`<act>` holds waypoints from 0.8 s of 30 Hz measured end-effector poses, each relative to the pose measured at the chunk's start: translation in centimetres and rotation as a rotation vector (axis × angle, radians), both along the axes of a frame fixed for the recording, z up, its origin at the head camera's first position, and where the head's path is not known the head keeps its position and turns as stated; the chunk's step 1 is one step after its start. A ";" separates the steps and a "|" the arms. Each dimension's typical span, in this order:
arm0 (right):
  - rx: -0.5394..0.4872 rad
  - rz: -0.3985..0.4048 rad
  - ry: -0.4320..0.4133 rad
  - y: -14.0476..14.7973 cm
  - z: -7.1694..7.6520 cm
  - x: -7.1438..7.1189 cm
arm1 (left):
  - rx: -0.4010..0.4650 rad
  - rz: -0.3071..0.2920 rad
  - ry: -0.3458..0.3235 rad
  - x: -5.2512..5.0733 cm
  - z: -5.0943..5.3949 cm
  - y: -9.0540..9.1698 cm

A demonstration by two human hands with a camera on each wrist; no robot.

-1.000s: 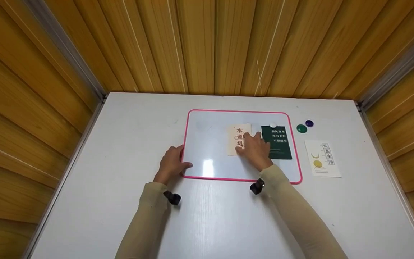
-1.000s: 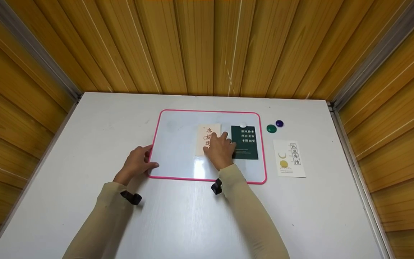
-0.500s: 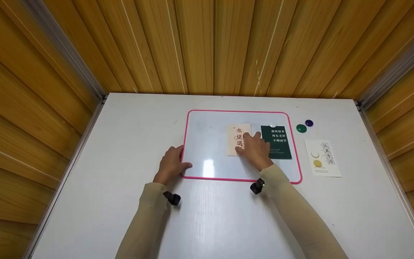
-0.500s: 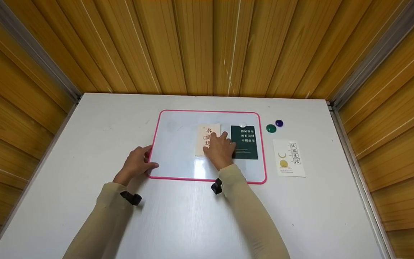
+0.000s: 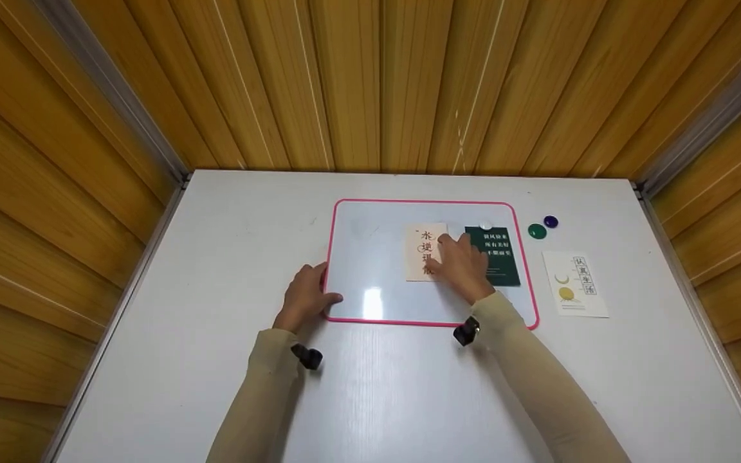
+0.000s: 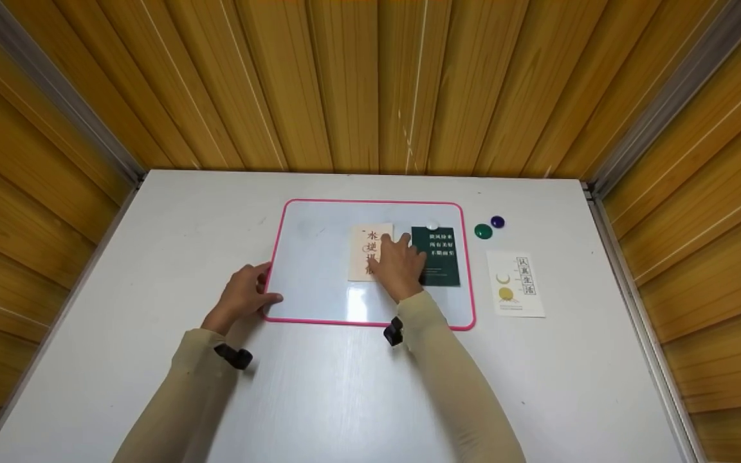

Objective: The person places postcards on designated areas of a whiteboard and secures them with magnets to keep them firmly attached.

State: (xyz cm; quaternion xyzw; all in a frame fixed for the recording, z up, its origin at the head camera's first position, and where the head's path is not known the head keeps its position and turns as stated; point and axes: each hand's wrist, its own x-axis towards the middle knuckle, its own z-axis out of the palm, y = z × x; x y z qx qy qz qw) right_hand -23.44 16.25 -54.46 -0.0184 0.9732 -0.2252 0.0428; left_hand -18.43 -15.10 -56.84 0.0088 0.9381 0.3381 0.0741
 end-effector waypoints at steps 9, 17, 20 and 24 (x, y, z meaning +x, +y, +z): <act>-0.018 -0.001 0.047 0.5 -0.2 -0.3 | -0.019 -0.015 0.019 -0.1 0.0 0.0; 0.011 0.010 0.141 1.1 -0.2 -0.7 | -0.008 -0.003 0.014 0.1 0.0 0.1; 0.011 0.021 0.196 1.5 -0.2 -1.0 | -0.004 0.003 0.014 0.2 0.1 0.1; -0.008 0.039 0.246 2.1 -0.1 -1.4 | -0.004 0.008 0.014 0.1 0.1 0.1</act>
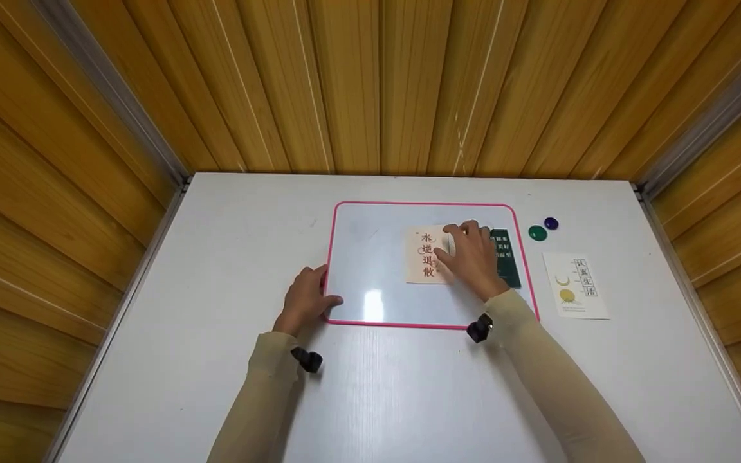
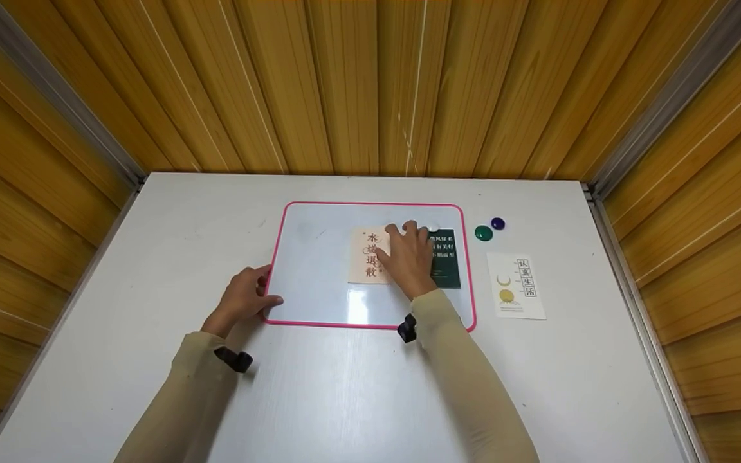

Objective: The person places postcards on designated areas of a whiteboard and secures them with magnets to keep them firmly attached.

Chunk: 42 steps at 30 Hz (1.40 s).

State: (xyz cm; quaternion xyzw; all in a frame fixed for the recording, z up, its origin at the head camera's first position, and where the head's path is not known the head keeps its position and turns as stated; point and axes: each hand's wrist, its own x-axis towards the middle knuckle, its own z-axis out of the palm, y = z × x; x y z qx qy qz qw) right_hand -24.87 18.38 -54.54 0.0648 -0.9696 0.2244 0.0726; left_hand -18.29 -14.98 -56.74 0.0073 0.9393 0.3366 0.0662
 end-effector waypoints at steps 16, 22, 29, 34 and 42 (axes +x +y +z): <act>0.033 0.069 -0.024 4.1 0.9 -1.5 | 0.014 -0.009 -0.001 0.1 -0.4 -0.3; 0.058 0.062 -0.053 5.9 1.1 -2.0 | 0.008 0.002 -0.010 0.1 -0.3 -0.2; 0.043 0.039 -0.081 7.8 1.2 -2.2 | 0.008 -0.005 -0.003 0.0 -0.2 -0.2; 0.047 0.016 -0.112 9.0 1.4 -2.7 | 0.011 -0.005 -0.003 -0.1 -0.4 -0.2; 0.025 -0.019 -0.104 11.3 1.8 -3.0 | 0.009 0.002 -0.007 -0.1 -0.2 -0.1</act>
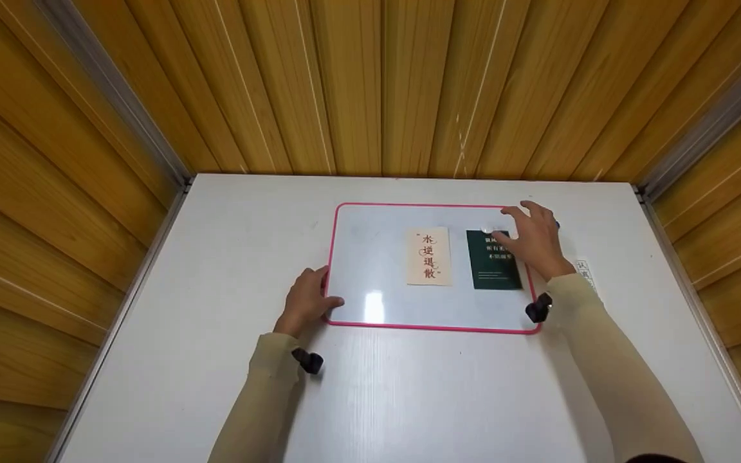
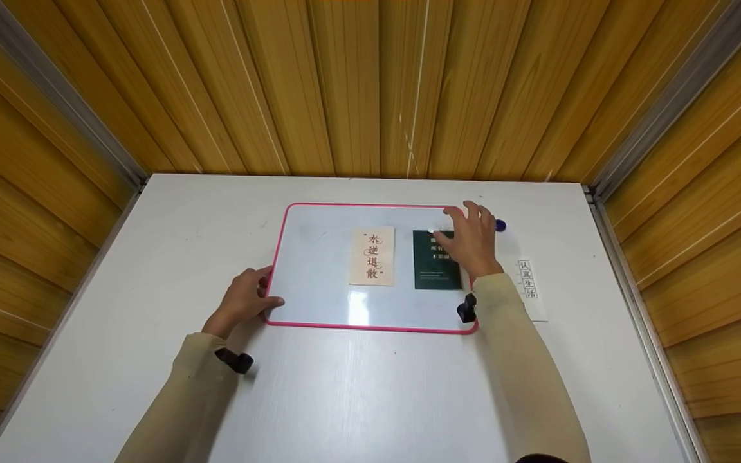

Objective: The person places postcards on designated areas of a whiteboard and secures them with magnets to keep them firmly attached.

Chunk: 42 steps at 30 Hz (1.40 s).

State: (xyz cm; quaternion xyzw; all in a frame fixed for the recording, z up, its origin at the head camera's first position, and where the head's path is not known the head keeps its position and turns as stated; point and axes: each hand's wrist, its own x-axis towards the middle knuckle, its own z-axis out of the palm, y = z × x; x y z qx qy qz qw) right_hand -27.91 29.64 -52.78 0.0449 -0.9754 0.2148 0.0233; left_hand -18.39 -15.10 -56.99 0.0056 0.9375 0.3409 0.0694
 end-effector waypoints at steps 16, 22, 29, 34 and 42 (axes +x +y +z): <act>-0.020 -0.068 0.005 3.5 -0.7 -0.5 | 0.027 -0.003 0.007 0.1 -0.1 0.0; -0.041 -0.090 -0.023 4.5 -0.9 -0.6 | 0.028 -0.006 0.011 0.0 -0.2 -0.1; -0.048 -0.117 -0.053 5.2 -1.3 -0.4 | 0.018 -0.005 0.004 0.0 -0.2 0.0; -0.052 -0.137 -0.050 5.6 -1.7 -0.2 | 0.021 0.004 -0.008 0.0 -0.2 0.0; -0.063 -0.167 -0.080 6.1 -2.3 -0.3 | 0.024 0.005 -0.013 -0.1 -0.1 0.0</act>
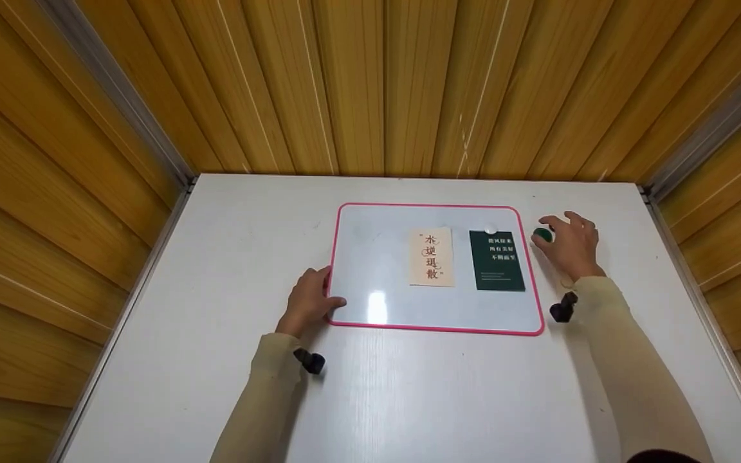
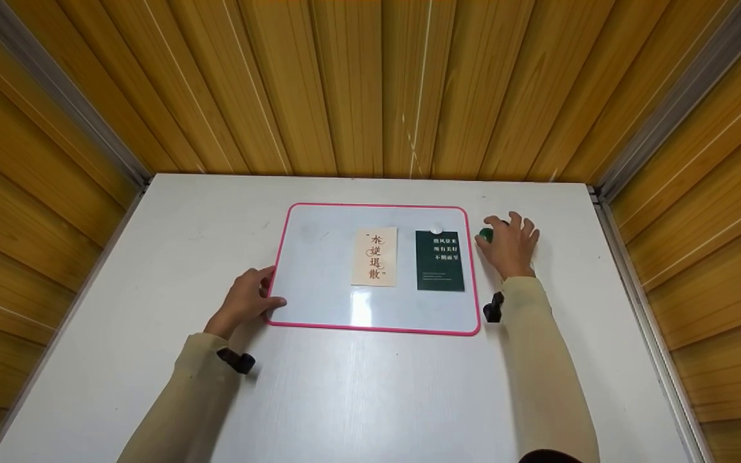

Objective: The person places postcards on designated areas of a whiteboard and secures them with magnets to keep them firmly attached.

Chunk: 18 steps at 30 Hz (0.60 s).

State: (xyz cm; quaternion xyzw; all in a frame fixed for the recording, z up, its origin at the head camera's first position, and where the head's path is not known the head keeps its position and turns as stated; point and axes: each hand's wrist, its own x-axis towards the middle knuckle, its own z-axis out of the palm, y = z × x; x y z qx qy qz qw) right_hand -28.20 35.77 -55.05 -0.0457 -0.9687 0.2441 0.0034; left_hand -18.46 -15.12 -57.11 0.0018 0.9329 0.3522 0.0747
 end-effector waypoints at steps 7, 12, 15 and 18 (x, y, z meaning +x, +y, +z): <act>0.015 0.001 -0.023 0.5 -0.6 -0.2 | 0.010 0.002 0.007 0.0 0.1 0.0; 0.018 0.000 -0.044 0.9 -1.1 -0.3 | 0.006 0.001 0.006 0.1 0.1 0.0; 0.039 0.013 -0.033 1.1 -1.3 -0.1 | 0.001 -0.007 0.011 0.1 0.1 0.0; 0.068 0.024 -0.028 1.1 -1.2 0.0 | -0.002 -0.015 0.022 0.1 0.2 -0.1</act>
